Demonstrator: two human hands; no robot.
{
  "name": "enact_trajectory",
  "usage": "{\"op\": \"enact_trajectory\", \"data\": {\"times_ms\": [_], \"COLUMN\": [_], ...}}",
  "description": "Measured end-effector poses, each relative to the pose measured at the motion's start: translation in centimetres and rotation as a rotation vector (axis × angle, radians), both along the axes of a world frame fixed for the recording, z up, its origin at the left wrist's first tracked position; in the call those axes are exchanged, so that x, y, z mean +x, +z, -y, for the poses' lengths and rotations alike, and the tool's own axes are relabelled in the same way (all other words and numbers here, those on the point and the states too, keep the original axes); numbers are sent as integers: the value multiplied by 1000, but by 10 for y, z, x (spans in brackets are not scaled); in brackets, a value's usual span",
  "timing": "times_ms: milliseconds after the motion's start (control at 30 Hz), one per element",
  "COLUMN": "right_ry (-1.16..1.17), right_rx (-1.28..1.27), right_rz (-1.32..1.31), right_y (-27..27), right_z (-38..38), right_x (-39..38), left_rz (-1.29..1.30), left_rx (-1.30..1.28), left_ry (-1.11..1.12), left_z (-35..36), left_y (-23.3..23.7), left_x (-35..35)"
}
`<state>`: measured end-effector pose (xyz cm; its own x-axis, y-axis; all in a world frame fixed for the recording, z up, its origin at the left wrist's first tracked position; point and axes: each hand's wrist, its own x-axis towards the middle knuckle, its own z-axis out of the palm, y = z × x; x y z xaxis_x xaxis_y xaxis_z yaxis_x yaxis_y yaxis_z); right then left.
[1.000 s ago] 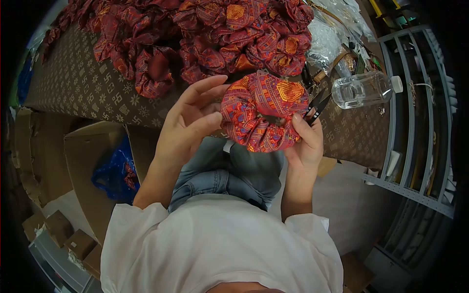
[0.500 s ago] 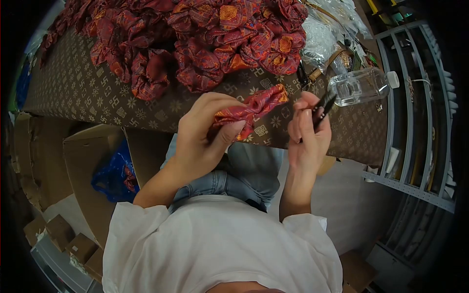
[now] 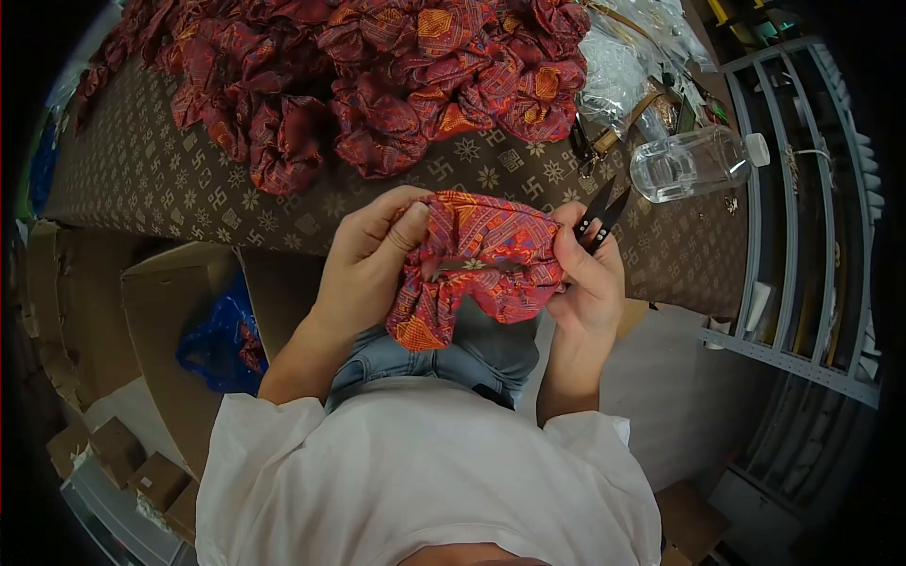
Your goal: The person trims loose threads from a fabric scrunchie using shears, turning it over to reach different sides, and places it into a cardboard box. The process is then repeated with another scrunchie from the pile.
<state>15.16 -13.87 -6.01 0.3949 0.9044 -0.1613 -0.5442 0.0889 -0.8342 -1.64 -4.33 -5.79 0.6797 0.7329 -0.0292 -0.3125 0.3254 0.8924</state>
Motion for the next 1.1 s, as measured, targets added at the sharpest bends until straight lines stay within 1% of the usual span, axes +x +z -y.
{"op": "enact_trajectory", "data": {"times_ms": [33,167,233,300,367,567,600,667,733,800,833,867,900,933,1000,1033,1067,1100], "right_ry": [-1,27,26,32,-48,82,99,-38,-119,-144,-99,-60,-1,39,36,36,43,44], "right_rx": [25,72,81,91,47,142,149,79,72,55,26,-16,24,67,55,33,27,18], "right_rz": [-53,-182,-210,-239,-217,-259,-263,-1,231,390,311,238,272,305,414,478,487,498], "right_y": [-1,1,3,4,4,-2,0,4,-7,-14,-14,-14,-16,-20,-31,-34,-36,-39], "right_z": [0,-2,-3,-5,-6,-6,-6,-10,-6,-9,-11,-14,-20,-25,-35,-38,-39,-39], "right_x": [1,1,1,1,1,9,7,-4,-8,-5,0,8,13,16,20,20,24,27], "left_rz": [-19,-43,-117,-115,-112,-160,-135,-65,-108,-183,-228,-230,-220,-217,-348,-411,-468,-480], "left_rx": [2,60,147,184,223,304,224,33,120,342,315,255,197,93,35,-14,-65,-155], "left_ry": [51,98,223,219,223,254,184,35,-143,-203,-89,-154,-230,-131,174,367,552,764], "left_z": [0,0,0,-3,-6,-9,-7,-6,-7,-9,-10,-12,-12,-8,1,6,13,21], "left_y": [1,4,2,-5,-4,1,1,6,4,-9,-13,-16,-20,-27,-49,-63,-71,-69], "left_x": [-1,-3,0,-3,-4,1,2,2,-5,-22,-37,-55,-75,-96,-144,-175,-207,-237]}}
